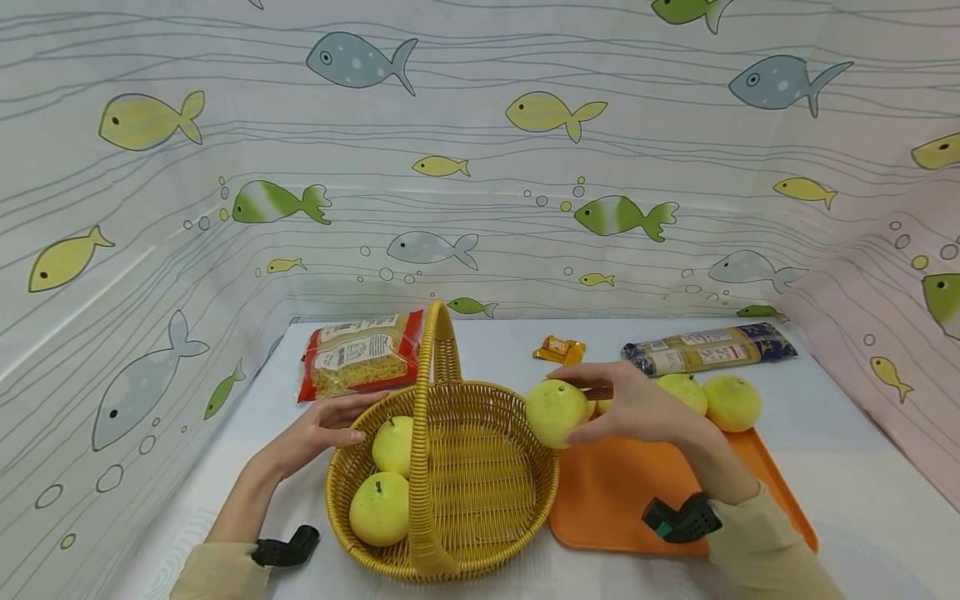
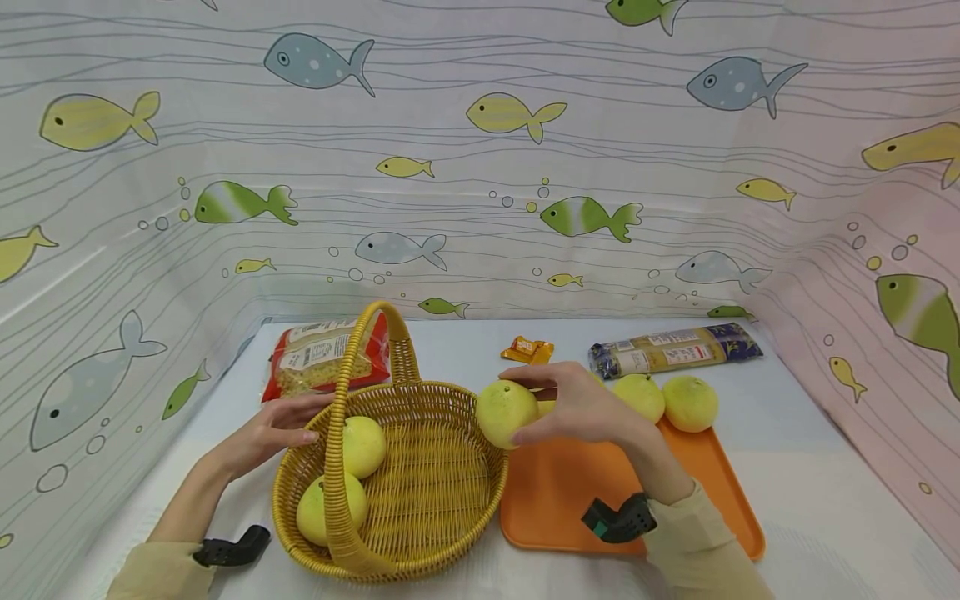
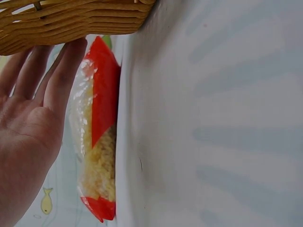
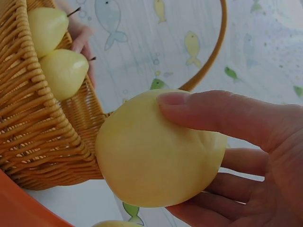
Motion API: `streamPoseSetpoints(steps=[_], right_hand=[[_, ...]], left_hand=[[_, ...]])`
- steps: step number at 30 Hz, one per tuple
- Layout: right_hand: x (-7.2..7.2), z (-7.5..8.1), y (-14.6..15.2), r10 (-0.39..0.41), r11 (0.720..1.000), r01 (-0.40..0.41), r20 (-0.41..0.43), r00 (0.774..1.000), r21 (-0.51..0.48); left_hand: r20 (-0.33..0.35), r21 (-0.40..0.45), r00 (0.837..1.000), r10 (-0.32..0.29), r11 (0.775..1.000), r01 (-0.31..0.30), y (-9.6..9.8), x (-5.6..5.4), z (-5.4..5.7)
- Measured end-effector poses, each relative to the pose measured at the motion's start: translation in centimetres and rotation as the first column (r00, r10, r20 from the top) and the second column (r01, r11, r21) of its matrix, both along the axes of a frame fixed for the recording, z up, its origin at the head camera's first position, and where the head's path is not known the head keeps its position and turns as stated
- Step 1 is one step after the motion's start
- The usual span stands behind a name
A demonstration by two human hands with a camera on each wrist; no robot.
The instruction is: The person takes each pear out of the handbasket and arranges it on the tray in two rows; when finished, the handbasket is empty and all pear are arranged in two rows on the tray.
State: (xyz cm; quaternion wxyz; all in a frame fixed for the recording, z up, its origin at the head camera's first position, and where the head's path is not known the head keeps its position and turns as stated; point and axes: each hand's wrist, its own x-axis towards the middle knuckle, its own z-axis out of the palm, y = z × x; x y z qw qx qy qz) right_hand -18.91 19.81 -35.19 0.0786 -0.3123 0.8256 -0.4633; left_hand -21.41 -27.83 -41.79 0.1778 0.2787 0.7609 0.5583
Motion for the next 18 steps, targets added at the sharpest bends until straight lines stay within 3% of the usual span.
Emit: streamPoseSetpoints(steps=[18], right_hand=[[-0.1, 0.0, 1.6, -0.136, 0.989, 0.135, 0.012, 0.991, 0.053]], left_hand=[[0.013, 0.012, 1.000, -0.004, 1.000, 0.004, -0.2, -0.2, -0.2]])
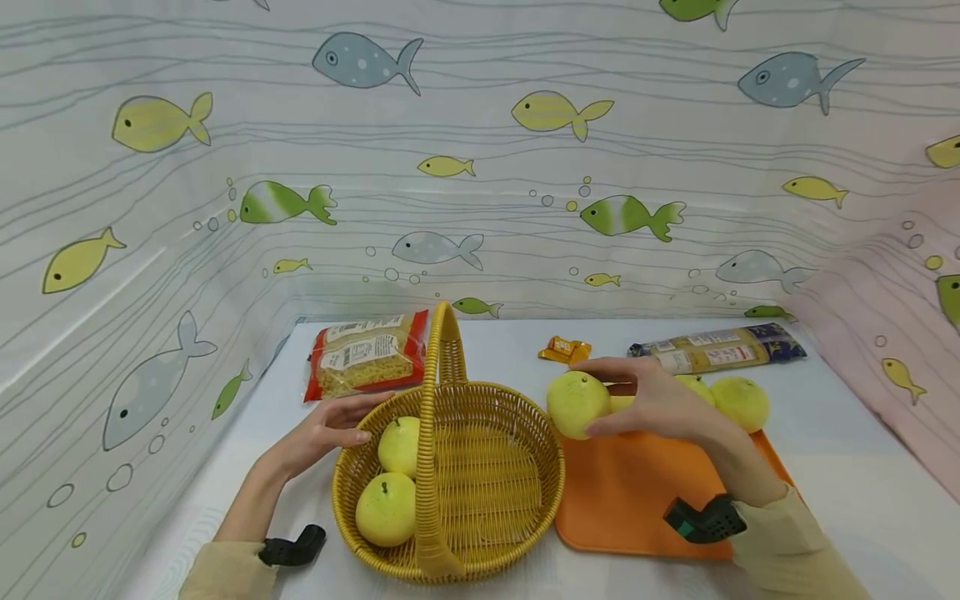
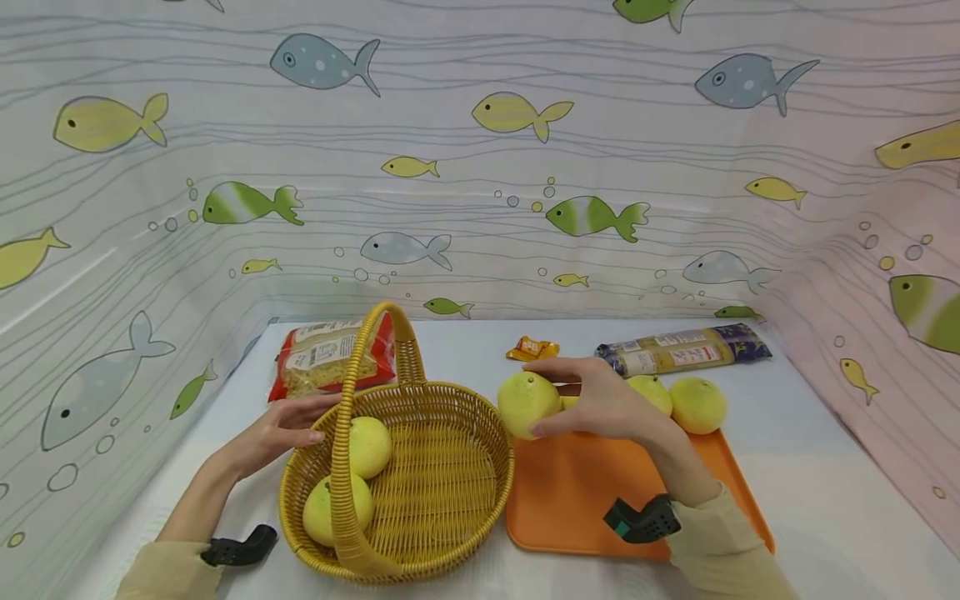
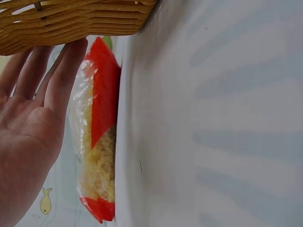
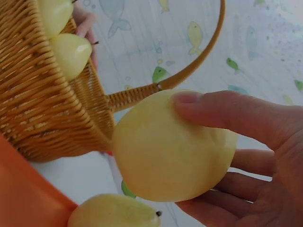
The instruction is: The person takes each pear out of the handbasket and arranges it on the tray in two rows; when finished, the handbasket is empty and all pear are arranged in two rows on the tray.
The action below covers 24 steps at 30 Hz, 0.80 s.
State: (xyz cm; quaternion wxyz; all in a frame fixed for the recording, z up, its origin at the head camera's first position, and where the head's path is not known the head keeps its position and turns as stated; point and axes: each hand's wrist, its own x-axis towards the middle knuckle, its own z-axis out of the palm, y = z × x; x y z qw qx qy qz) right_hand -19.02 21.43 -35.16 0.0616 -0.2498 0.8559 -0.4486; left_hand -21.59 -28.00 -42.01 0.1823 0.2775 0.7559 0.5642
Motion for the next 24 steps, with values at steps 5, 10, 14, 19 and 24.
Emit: streamPoseSetpoints(steps=[5, 10, 14, 19, 24], right_hand=[[0.4, -0.7, 0.8, -0.018, 0.999, 0.018, 0.015, 1.000, -0.033], [0.8, -1.8, 1.6, -0.032, 0.998, 0.034, 0.036, 0.999, -0.060], [0.9, -2.4, 2.2, -0.030, 0.997, 0.032, 0.033, 0.999, -0.067], [0.6, -3.1, 2.5, -0.019, 0.997, 0.021, 0.024, 1.000, -0.068], [0.3, -3.9, 2.4, 0.017, 0.998, -0.016, 0.019, 1.000, -0.067]], left_hand=[[0.009, -0.006, 1.000, 0.004, 1.000, -0.004, 0.0, 0.0, 0.0], [0.010, -0.012, 1.000, 0.015, 1.000, -0.015, 0.0, 0.0, 0.0], [0.008, -0.010, 1.000, 0.016, 1.000, -0.016, 0.1, 0.0, 0.0], [0.001, -0.010, 1.000, 0.005, 1.000, -0.005, 0.0, 0.0, -0.1], [0.003, -0.010, 1.000, 0.011, 1.000, -0.011, 0.0, 0.1, 0.0]])
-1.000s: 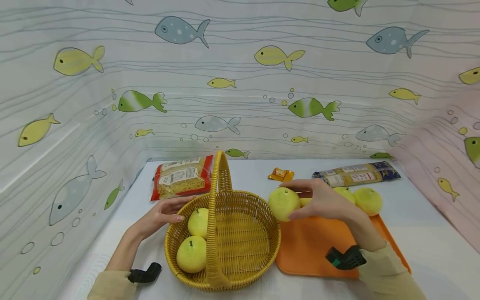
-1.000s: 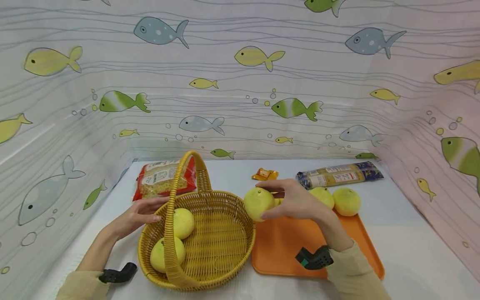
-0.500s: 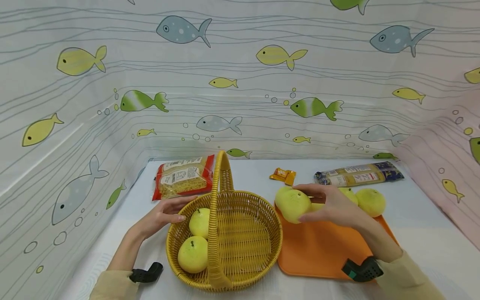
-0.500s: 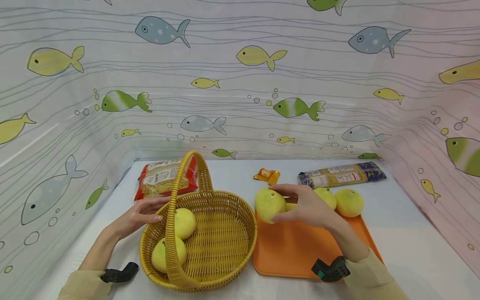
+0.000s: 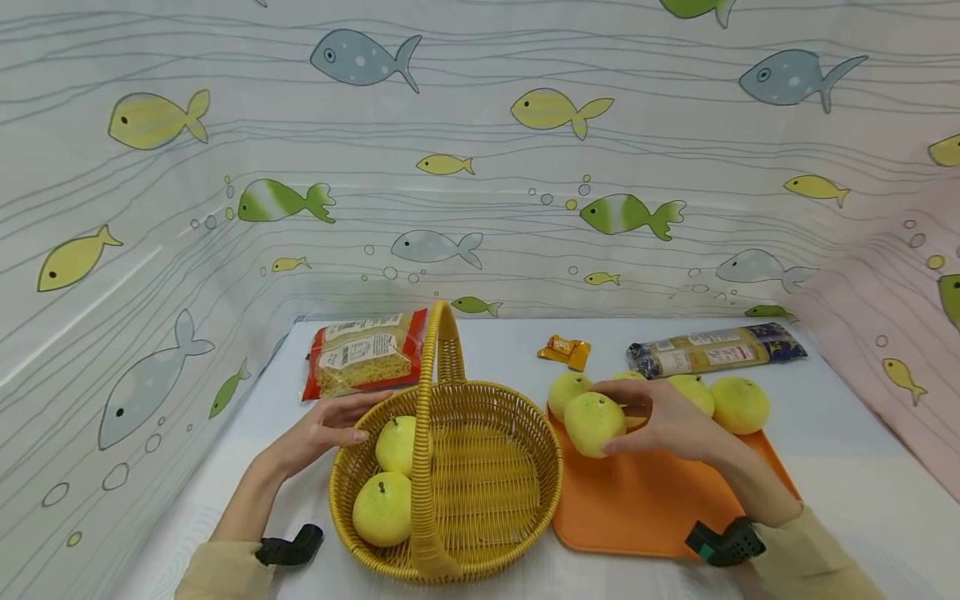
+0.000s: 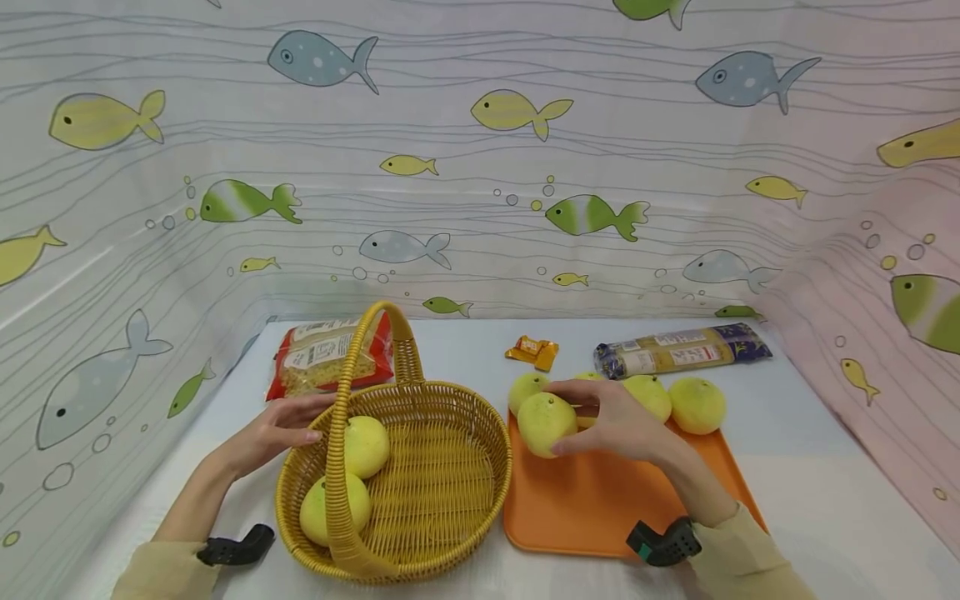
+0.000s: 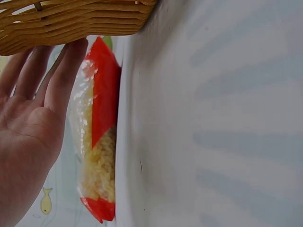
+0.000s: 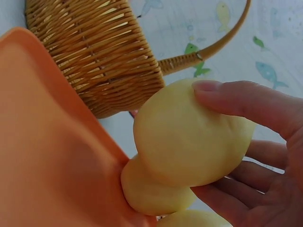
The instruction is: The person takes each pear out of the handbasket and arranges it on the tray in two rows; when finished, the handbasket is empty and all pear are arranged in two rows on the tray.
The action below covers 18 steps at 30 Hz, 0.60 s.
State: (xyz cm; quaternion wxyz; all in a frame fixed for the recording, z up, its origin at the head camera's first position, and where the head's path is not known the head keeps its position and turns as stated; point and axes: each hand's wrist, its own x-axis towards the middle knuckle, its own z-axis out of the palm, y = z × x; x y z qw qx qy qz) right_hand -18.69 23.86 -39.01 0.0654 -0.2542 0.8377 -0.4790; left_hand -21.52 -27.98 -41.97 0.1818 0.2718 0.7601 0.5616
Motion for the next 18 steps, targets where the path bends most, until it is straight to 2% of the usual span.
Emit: streamPoseSetpoints(steps=[6, 12, 18], right_hand=[[-0.1, -0.6, -0.2, 0.045, 0.998, -0.045, -0.001, 0.999, 0.036], [-0.1, -0.9, -0.4, 0.071, 0.994, -0.074, 0.040, 0.997, 0.079], [-0.2, -1.5, -0.6, 0.141, 0.984, -0.147, 0.069, 0.988, 0.097]], left_hand=[[0.009, -0.013, 1.000, 0.010, 1.000, -0.009, 0.1, 0.0, 0.3], [0.011, -0.020, 1.000, 0.013, 1.000, -0.013, 0.1, 0.0, 0.4], [0.009, -0.011, 1.000, 0.000, 1.000, 0.000, 0.1, 0.0, 0.3]])
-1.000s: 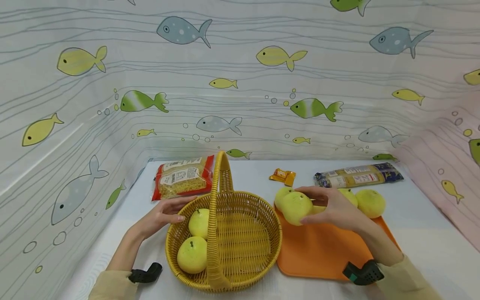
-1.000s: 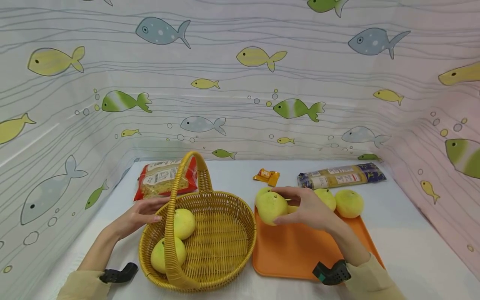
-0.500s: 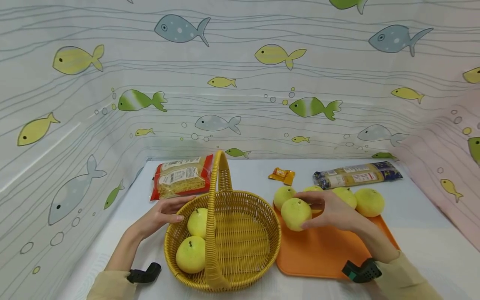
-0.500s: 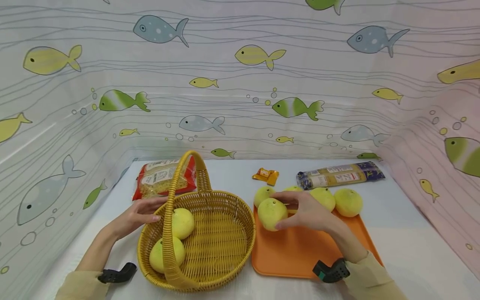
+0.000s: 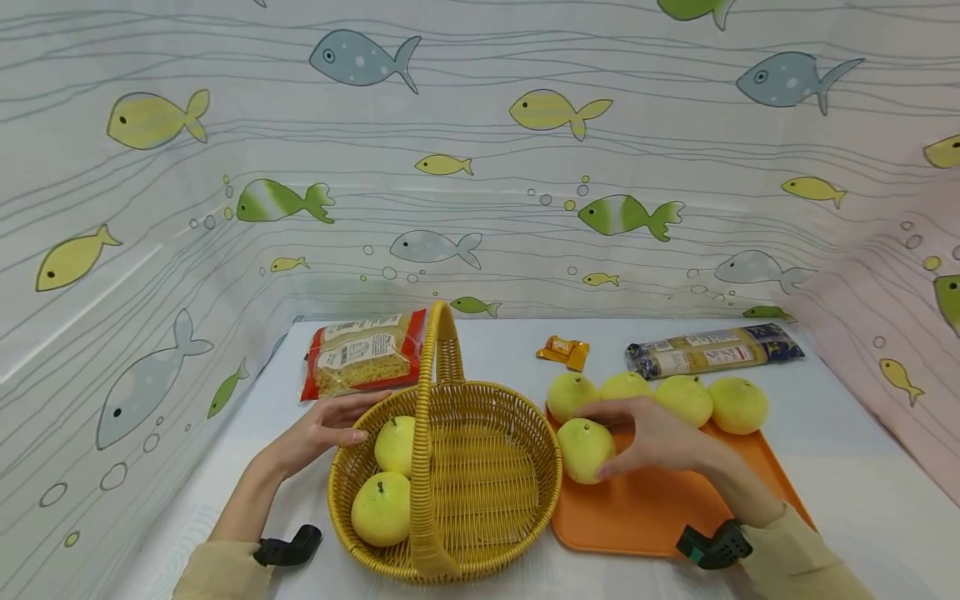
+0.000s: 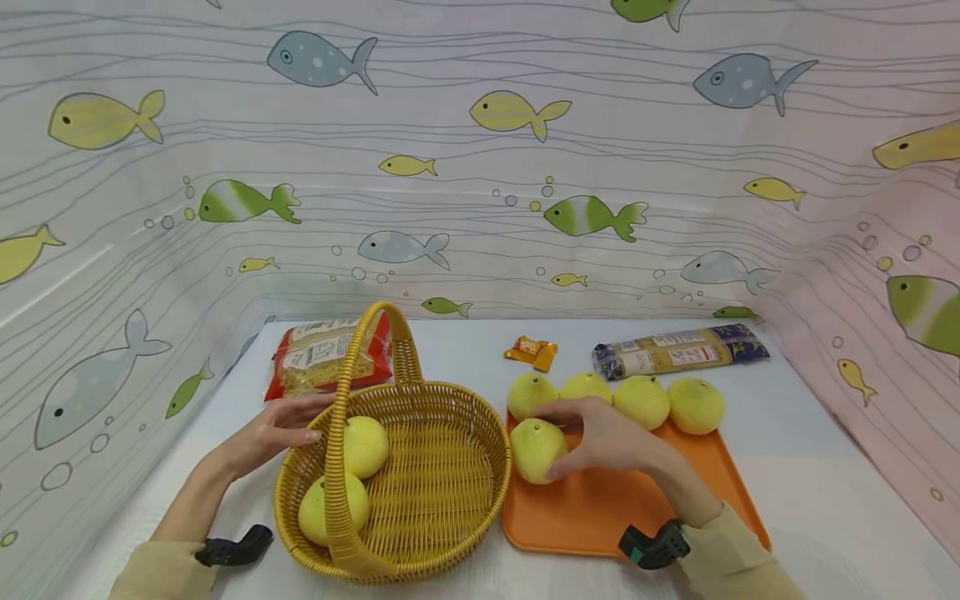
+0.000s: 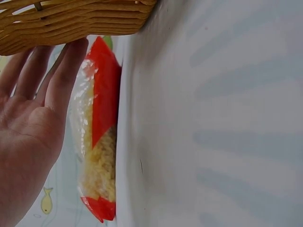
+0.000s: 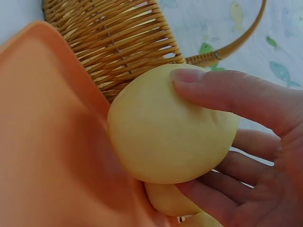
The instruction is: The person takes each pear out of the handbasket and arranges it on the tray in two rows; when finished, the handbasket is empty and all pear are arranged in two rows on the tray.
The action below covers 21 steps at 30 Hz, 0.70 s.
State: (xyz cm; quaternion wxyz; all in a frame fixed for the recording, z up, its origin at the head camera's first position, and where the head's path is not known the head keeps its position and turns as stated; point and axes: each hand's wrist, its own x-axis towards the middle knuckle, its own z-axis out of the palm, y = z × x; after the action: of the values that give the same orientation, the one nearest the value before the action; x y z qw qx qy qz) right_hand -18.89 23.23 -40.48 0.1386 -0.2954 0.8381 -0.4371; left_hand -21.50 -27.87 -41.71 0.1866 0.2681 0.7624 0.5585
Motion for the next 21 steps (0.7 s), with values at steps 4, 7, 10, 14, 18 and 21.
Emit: streamPoseSetpoints(steps=[4, 7, 10, 14, 18, 21], right_hand=[[-0.13, -0.47, -0.10, 0.039, 0.999, -0.039, 0.029, 0.999, -0.003], [-0.18, -0.70, -0.03, 0.058, 0.998, -0.058, 0.052, 0.997, -0.002], [-0.18, -0.80, 0.08, 0.079, 0.997, -0.079, 0.074, 0.994, -0.002], [-0.12, -0.65, 0.19, 0.093, 0.995, -0.096, 0.071, 0.993, 0.031], [-0.04, -0.38, 0.27, 0.099, 0.992, -0.104, 0.071, 0.993, 0.072], [-0.02, -0.36, 0.36, 0.108, 0.990, -0.115, 0.087, 0.990, 0.080]], left_hand=[[0.002, -0.004, 1.000, 0.015, 1.000, -0.015, 0.00, 0.13, -0.01], [0.011, -0.010, 1.000, 0.026, 1.000, -0.026, 0.05, 0.17, 0.01], [0.017, -0.010, 1.000, 0.026, 1.000, -0.026, 0.06, 0.10, -0.02], [0.007, -0.005, 1.000, 0.017, 1.000, -0.017, 0.00, 0.01, -0.02], [-0.004, -0.008, 1.000, 0.016, 1.000, -0.016, -0.03, 0.02, -0.02], [-0.003, -0.005, 1.000, 0.017, 1.000, -0.017, -0.03, 0.05, -0.08]])
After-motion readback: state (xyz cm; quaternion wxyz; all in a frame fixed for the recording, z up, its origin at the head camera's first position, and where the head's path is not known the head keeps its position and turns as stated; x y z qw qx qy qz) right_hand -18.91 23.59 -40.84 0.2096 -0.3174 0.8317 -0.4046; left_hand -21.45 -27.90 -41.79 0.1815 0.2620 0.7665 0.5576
